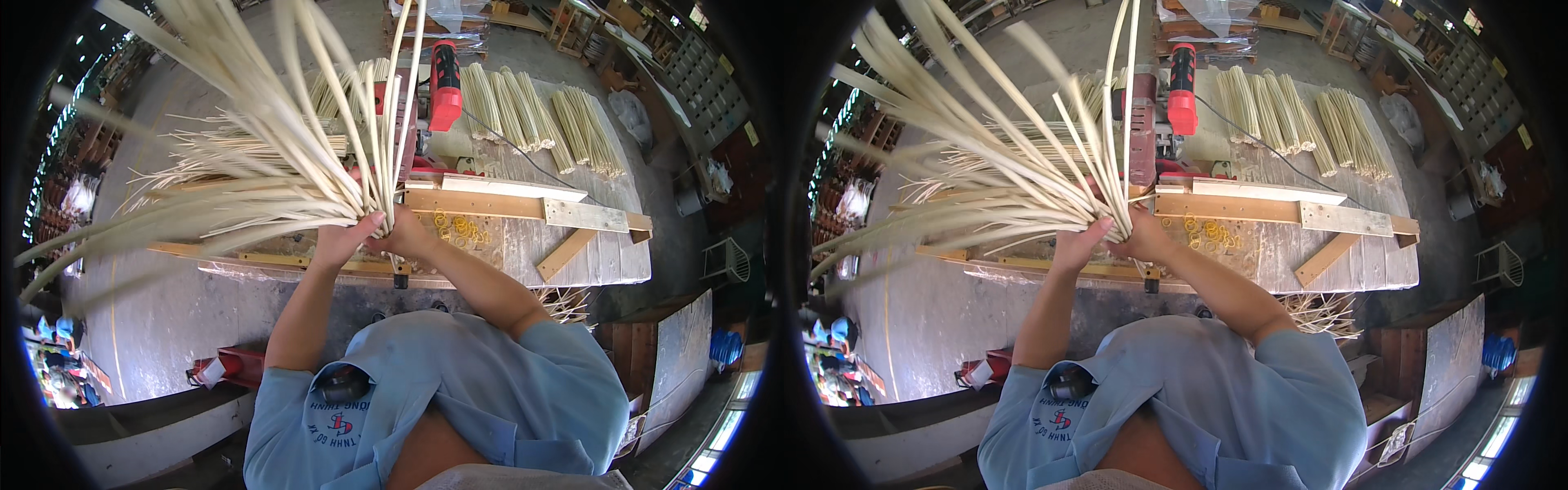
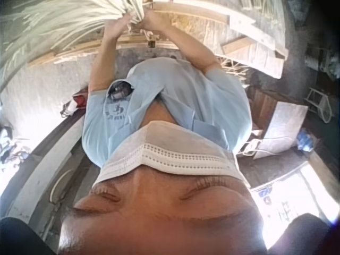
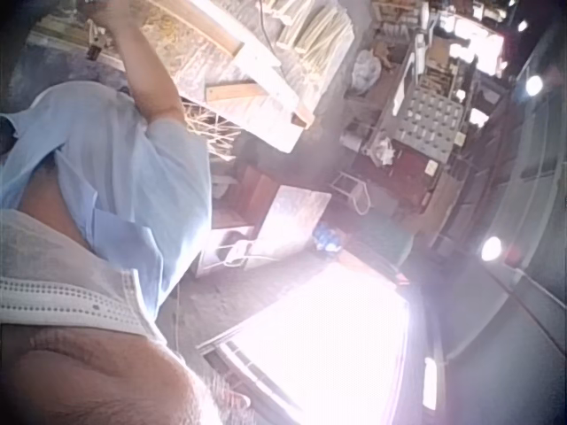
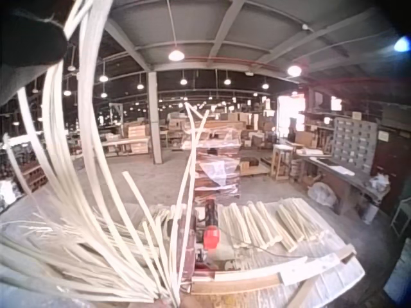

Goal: The person gathers bundles of thin bamboo sticks from a cardboard box and a workbench, aligns them by hand, and places them into neat stacks. The person repeatedly moves between the box and the bench to continue sorting the sticks.

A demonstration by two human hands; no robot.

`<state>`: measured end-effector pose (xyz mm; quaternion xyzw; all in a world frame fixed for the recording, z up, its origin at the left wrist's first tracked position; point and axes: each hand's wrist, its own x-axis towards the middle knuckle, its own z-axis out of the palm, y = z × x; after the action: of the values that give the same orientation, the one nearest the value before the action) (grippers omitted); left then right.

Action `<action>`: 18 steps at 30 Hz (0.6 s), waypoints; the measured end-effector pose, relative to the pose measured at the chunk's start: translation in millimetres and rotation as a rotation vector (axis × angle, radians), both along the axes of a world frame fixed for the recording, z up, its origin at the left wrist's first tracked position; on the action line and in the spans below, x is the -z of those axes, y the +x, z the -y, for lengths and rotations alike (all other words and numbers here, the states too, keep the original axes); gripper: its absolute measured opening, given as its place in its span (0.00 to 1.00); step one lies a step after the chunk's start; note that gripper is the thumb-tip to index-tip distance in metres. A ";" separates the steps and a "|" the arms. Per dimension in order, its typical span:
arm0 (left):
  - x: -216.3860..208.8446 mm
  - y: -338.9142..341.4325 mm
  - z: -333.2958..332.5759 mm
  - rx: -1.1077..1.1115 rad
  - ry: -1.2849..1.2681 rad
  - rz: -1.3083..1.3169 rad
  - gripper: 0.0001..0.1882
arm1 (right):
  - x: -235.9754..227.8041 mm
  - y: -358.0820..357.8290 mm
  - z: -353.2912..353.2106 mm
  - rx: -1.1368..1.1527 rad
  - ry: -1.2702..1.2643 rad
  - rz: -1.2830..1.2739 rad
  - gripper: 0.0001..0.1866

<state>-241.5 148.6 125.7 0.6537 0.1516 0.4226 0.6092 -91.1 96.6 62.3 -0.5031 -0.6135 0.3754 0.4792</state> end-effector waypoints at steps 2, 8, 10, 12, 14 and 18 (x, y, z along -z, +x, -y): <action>-8.6 -5.6 -0.5 -0.028 0.033 0.012 0.40 | -12.4 -0.7 -2.2 -0.011 0.060 0.069 0.38; -45.0 0.5 9.0 0.147 -0.052 0.123 0.44 | -34.4 24.3 -10.2 -0.228 0.077 0.159 0.37; -22.4 1.8 3.5 0.144 -0.056 0.075 0.43 | -15.6 31.6 -15.1 -0.306 -0.043 0.151 0.39; 17.6 -8.9 -7.0 0.052 -0.015 -0.019 0.44 | -14.5 23.4 -9.1 -0.278 0.000 0.126 0.41; 18.8 -4.9 -3.8 -0.008 -0.018 0.002 0.42 | -8.5 21.0 -0.5 -0.202 -0.028 0.115 0.43; 16.8 -6.4 -9.5 -0.068 -0.066 -0.057 0.38 | -1.0 13.9 -2.9 -0.086 -0.105 0.166 0.46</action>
<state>-247.8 158.0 108.9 0.6397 0.2047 0.4190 0.6111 -77.2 99.5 63.4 -0.5302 -0.6514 0.3842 0.3833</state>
